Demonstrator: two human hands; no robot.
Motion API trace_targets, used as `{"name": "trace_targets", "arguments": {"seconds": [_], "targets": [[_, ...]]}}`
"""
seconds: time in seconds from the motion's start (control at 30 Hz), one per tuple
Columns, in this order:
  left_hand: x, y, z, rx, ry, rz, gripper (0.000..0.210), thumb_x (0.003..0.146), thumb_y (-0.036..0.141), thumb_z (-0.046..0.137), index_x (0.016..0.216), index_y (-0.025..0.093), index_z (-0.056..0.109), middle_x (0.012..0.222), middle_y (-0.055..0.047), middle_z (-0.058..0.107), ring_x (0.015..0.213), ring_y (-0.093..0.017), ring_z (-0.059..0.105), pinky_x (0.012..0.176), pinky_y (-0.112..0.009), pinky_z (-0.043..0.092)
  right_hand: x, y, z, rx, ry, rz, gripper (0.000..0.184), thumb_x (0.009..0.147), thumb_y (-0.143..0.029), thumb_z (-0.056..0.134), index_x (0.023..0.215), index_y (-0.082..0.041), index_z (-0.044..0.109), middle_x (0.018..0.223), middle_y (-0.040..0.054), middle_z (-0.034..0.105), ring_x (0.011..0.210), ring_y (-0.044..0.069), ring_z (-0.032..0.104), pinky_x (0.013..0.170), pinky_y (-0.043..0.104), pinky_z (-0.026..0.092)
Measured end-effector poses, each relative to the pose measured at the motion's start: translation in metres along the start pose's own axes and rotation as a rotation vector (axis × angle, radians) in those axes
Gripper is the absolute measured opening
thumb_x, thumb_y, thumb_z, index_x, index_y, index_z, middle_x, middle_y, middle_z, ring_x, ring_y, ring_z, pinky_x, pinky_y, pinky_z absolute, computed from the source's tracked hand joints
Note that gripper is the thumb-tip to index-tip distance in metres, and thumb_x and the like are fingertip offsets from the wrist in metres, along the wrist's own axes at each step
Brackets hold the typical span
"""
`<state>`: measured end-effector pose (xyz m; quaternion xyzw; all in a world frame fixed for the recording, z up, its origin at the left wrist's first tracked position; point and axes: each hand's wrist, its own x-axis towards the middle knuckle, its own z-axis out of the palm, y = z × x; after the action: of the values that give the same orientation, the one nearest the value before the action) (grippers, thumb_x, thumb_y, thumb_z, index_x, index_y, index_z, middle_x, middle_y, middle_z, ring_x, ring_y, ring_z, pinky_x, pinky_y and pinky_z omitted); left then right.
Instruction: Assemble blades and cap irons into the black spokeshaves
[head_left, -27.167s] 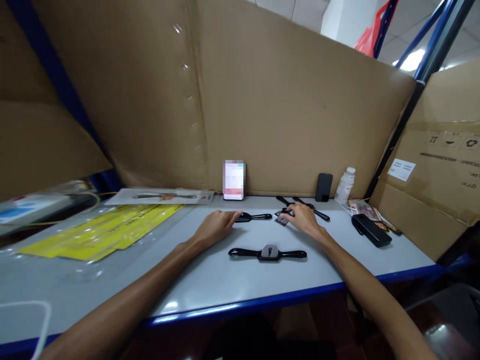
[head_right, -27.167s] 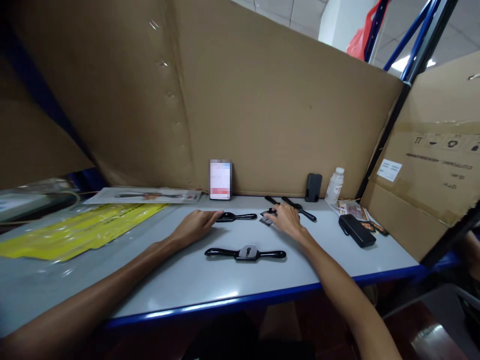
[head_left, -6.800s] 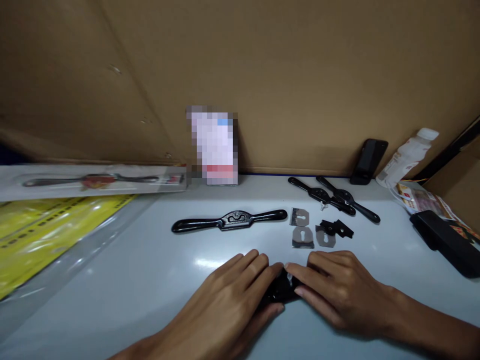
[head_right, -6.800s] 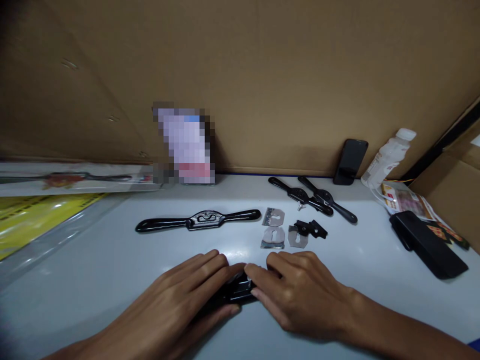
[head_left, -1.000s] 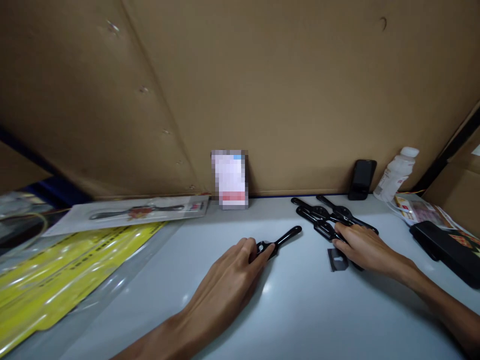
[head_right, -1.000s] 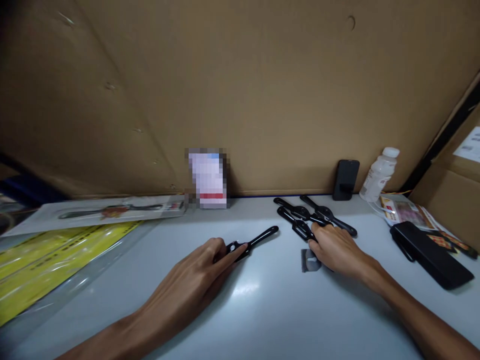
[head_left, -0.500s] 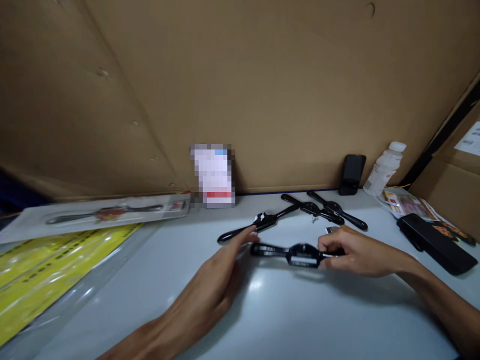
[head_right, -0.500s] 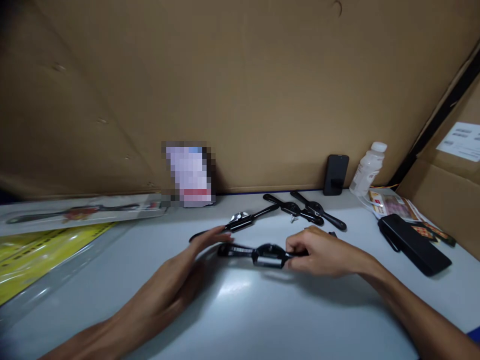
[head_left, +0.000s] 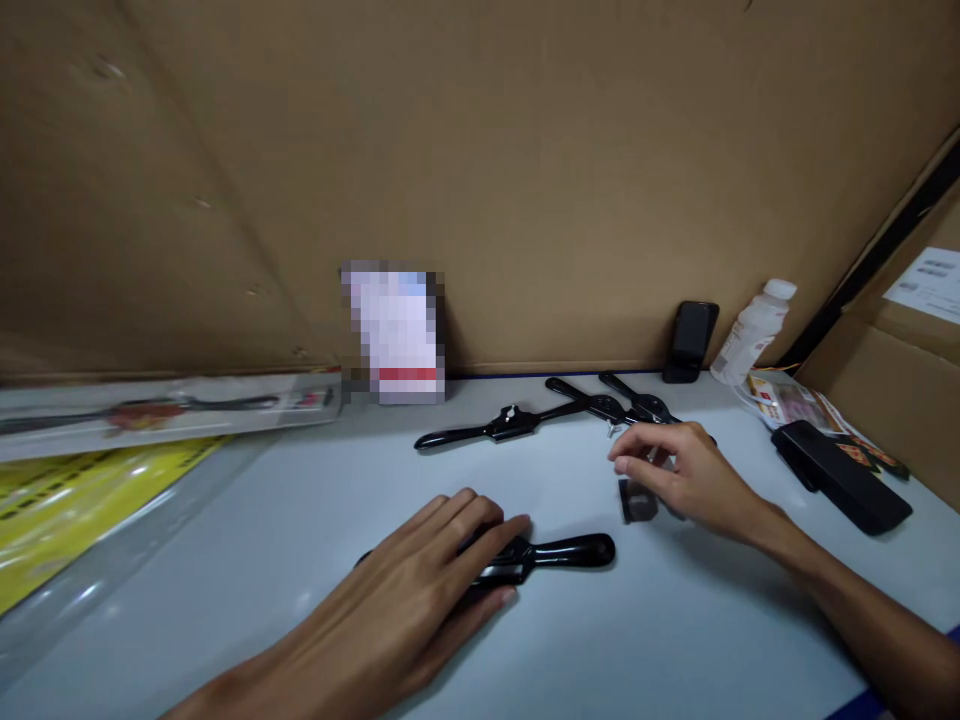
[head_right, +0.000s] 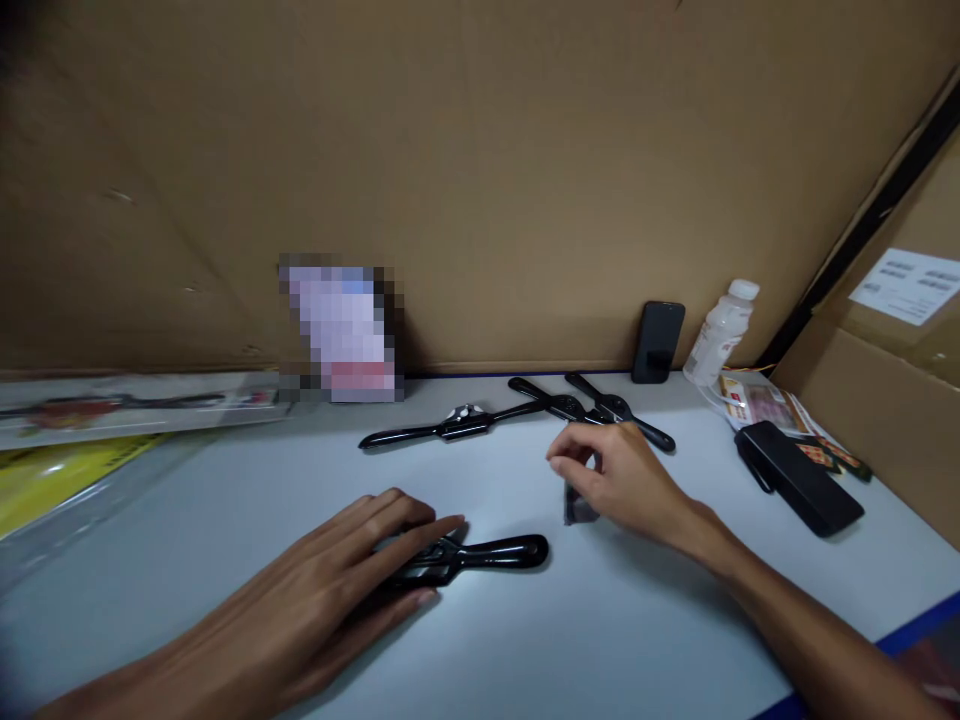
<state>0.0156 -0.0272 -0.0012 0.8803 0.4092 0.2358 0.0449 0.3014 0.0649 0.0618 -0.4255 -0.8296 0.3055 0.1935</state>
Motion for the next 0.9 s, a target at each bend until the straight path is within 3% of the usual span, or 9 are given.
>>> {"name": "trace_targets", "arguments": {"seconds": [0.1, 0.17, 0.23, 0.33, 0.47, 0.7, 0.8, 0.9], "targets": [[-0.001, 0.000, 0.001, 0.029, -0.009, -0.028, 0.034, 0.103, 0.031, 0.057, 0.137, 0.026, 0.063, 0.111, -0.007, 0.069, 0.091, -0.023, 0.063, 0.079, -0.036, 0.055, -0.001, 0.005, -0.017, -0.307, -0.114, 0.005, 0.004, 0.087, -0.021, 0.075, 0.090, -0.021, 0.072, 0.083, 0.0006, 0.072, 0.079, 0.019, 0.064, 0.072, 0.031, 0.045], [-0.002, -0.001, 0.002, 0.044, 0.016, -0.051, 0.032, 0.101, 0.031, 0.056, 0.131, 0.025, 0.064, 0.110, -0.007, 0.068, 0.091, -0.024, 0.062, 0.079, -0.037, 0.054, -0.004, 0.008, -0.020, -0.440, -0.193, -0.008, 0.020, 0.083, -0.025, 0.082, 0.100, -0.022, 0.072, 0.097, 0.0032, 0.073, 0.090, 0.023, 0.066, 0.078, 0.033, 0.047], [-0.002, -0.002, 0.002, 0.046, 0.016, -0.045, 0.027, 0.097, 0.029, 0.055, 0.122, 0.023, 0.065, 0.106, -0.006, 0.067, 0.090, -0.024, 0.061, 0.079, -0.037, 0.052, -0.008, 0.009, -0.019, -0.511, -0.234, -0.011, 0.026, 0.082, -0.028, 0.082, 0.104, -0.021, 0.071, 0.108, 0.0067, 0.072, 0.098, 0.026, 0.067, 0.083, 0.037, 0.050], [-0.001, -0.007, -0.003, 0.027, -0.035, 0.015, 0.025, 0.095, 0.023, 0.052, 0.117, 0.023, 0.064, 0.102, -0.005, 0.067, 0.089, -0.024, 0.061, 0.081, -0.038, 0.051, -0.012, 0.011, -0.013, -0.542, -0.243, 0.000, 0.021, 0.083, -0.025, 0.078, 0.102, -0.021, 0.069, 0.110, 0.0086, 0.071, 0.100, 0.029, 0.067, 0.085, 0.040, 0.052], [0.000, -0.013, -0.011, -0.033, -0.066, 0.029, 0.029, 0.098, 0.019, 0.049, 0.124, 0.023, 0.061, 0.108, -0.006, 0.067, 0.098, -0.023, 0.062, 0.093, -0.040, 0.053, -0.016, 0.013, -0.006, -0.512, -0.218, -0.023, 0.016, 0.086, -0.021, 0.072, 0.101, -0.022, 0.066, 0.110, 0.0077, 0.070, 0.099, 0.028, 0.065, 0.085, 0.040, 0.051], [0.004, -0.004, -0.009, -0.144, -0.075, 0.020, 0.024, 0.104, 0.019, 0.051, 0.125, 0.021, 0.063, 0.106, -0.007, 0.065, 0.093, -0.022, 0.062, 0.079, -0.034, 0.057, -0.012, 0.017, -0.005, -0.432, -0.215, 0.053, 0.022, 0.080, -0.023, 0.075, 0.098, -0.022, 0.061, 0.103, 0.0066, 0.068, 0.092, 0.026, 0.062, 0.077, 0.036, 0.044], [0.000, 0.005, -0.001, -0.165, -0.059, -0.016, 0.028, 0.106, 0.025, 0.054, 0.133, 0.026, 0.064, 0.110, -0.007, 0.064, 0.095, -0.022, 0.062, 0.081, -0.035, 0.057, -0.003, 0.019, -0.002, -0.296, -0.191, 0.104, 0.028, 0.076, -0.017, 0.076, 0.098, -0.023, 0.058, 0.084, 0.0004, 0.064, 0.078, 0.021, 0.057, 0.066, 0.031, 0.036], [-0.003, 0.012, 0.004, -0.188, -0.097, -0.046, 0.029, 0.106, 0.028, 0.057, 0.134, 0.030, 0.065, 0.109, -0.006, 0.063, 0.093, -0.022, 0.061, 0.079, -0.034, 0.056, 0.003, 0.018, 0.005, 0.011, -0.060, 0.097, 0.026, 0.080, -0.012, 0.070, 0.098, -0.023, 0.056, 0.077, -0.0031, 0.060, 0.072, 0.017, 0.053, 0.065, 0.029, 0.036]]}}
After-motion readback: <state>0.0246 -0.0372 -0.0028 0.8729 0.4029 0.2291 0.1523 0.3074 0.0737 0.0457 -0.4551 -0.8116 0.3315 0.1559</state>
